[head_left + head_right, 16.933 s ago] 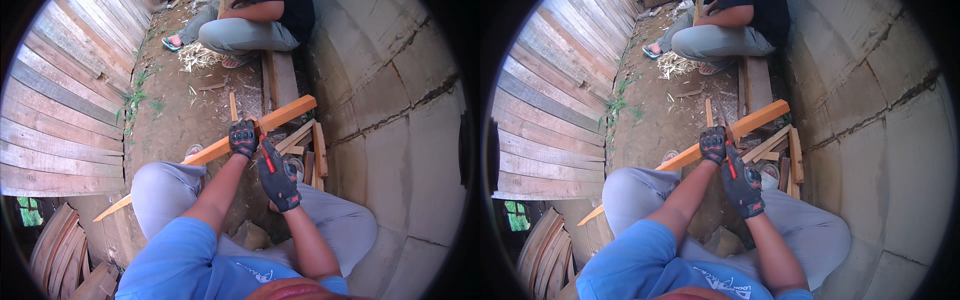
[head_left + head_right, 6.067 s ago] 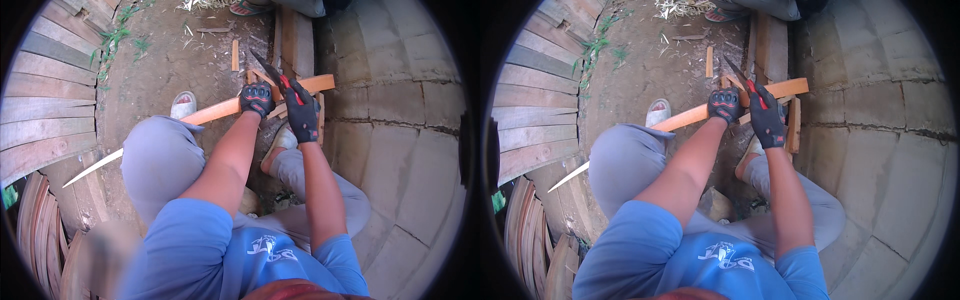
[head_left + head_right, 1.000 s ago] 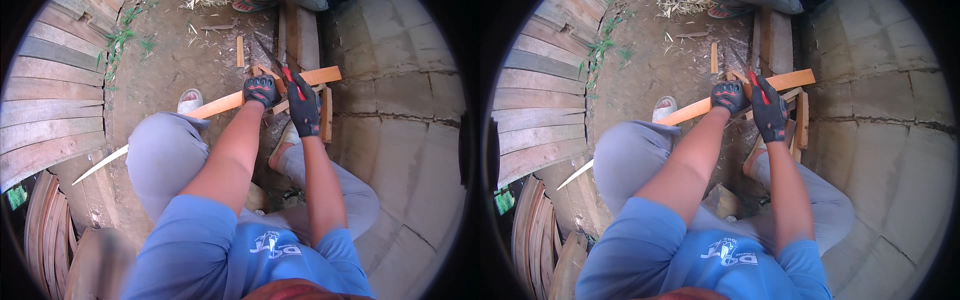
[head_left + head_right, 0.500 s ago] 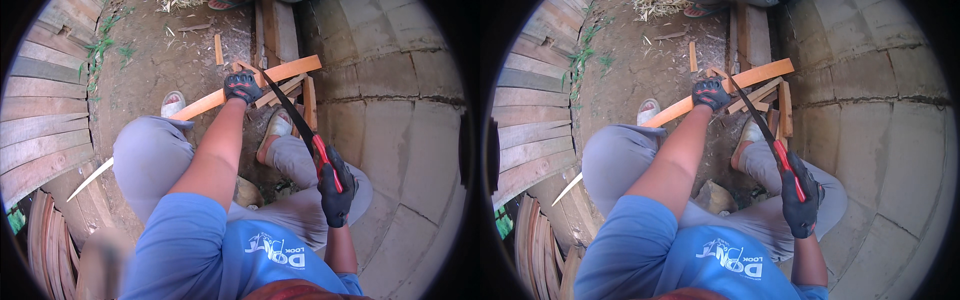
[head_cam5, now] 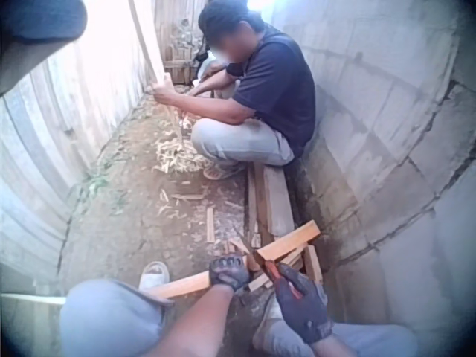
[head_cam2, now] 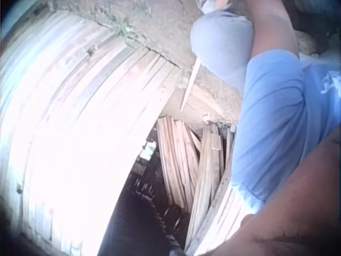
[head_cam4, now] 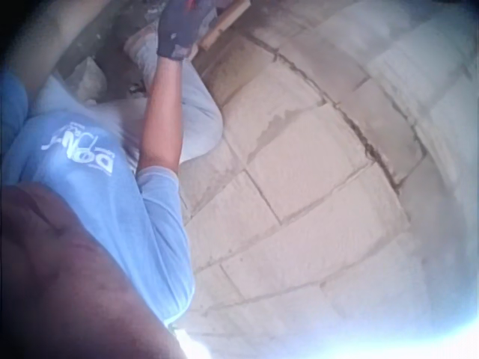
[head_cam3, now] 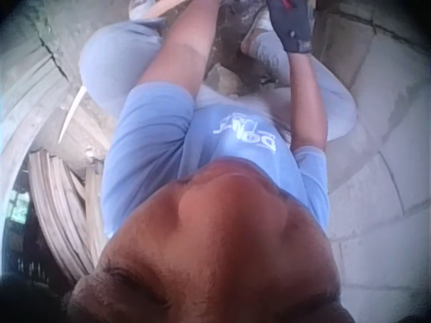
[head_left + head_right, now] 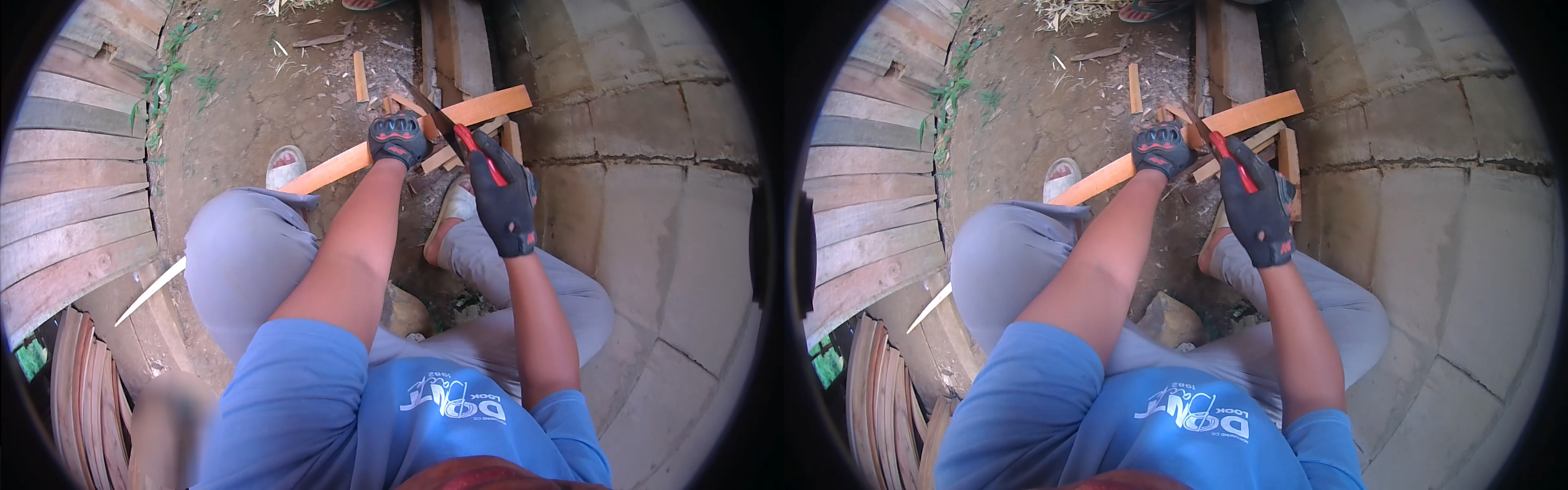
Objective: The person uses a red-handled axe to split thin wooden planks into smaller strips. They hold the wood with their left hand and strike it with the axe in their right hand, repeating the process on multiple pieces.
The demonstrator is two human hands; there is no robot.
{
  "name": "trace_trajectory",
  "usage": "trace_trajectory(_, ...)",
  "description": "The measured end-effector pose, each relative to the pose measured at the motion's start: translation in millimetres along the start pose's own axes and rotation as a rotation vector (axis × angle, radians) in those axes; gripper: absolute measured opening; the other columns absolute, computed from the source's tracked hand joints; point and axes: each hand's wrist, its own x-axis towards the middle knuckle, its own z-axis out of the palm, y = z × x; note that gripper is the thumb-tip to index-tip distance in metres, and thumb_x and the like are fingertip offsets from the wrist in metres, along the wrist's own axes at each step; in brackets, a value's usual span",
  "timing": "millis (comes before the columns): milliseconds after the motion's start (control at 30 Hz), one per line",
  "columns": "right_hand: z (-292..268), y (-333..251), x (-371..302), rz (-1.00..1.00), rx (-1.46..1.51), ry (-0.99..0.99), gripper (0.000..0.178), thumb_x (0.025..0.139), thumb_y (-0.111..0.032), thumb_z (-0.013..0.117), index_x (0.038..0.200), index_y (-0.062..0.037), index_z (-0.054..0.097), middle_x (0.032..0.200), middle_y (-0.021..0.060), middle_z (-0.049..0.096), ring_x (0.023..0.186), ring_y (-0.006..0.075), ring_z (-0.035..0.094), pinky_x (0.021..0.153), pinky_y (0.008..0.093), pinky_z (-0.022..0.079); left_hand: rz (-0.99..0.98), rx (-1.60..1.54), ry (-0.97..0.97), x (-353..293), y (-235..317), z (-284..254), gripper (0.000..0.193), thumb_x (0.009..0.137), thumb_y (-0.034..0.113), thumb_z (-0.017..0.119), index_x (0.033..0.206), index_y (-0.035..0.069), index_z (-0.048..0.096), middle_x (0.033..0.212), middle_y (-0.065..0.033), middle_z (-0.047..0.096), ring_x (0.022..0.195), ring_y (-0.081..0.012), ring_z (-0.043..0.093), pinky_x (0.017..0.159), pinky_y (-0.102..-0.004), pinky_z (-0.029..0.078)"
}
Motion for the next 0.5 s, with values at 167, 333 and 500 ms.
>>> trace_trajectory(167,21.9,17.0,16.6,-0.019,0.010,0.034,0.037,0.104,-0.028,0.067,0.131,-0.0057,0.077,0.126,0.0215,0.077,0.120,0.0378,0.073,0.102,0.0445,0.058,-0.008,-0.029,-0.019,-5.7,1.1,2.7,0.051,0.085,0.046,0.079,0.123,0.011,0.077,0.121,-0.0162,0.079,0.116,-0.0333,0.075,0.103,-0.0470,0.058)
trace_trajectory(333,59.3,34.1,30.7,-0.134,-0.101,0.076,0.040,0.104,-0.034,0.063,0.133,-0.0088,0.076,0.118,0.0215,0.079,0.116,0.0411,0.073,0.102,0.0489,0.056,-0.004,-0.017,-0.013,-8.7,2.2,-9.9,0.047,0.090,0.046,0.074,0.121,0.011,0.076,0.121,-0.0168,0.078,0.117,-0.0333,0.075,0.102,-0.0482,0.057)
trace_trajectory(500,113.6,45.5,103.7,-0.051,-0.133,0.065,0.044,0.103,-0.043,0.063,0.134,-0.0148,0.076,0.122,0.0219,0.078,0.113,0.0432,0.073,0.103,0.0511,0.055,0.070,0.013,0.120,-1.9,-1.1,5.8,0.039,0.090,0.046,0.072,0.111,0.014,0.080,0.106,-0.0121,0.081,0.103,-0.0308,0.079,0.094,-0.0450,0.059)
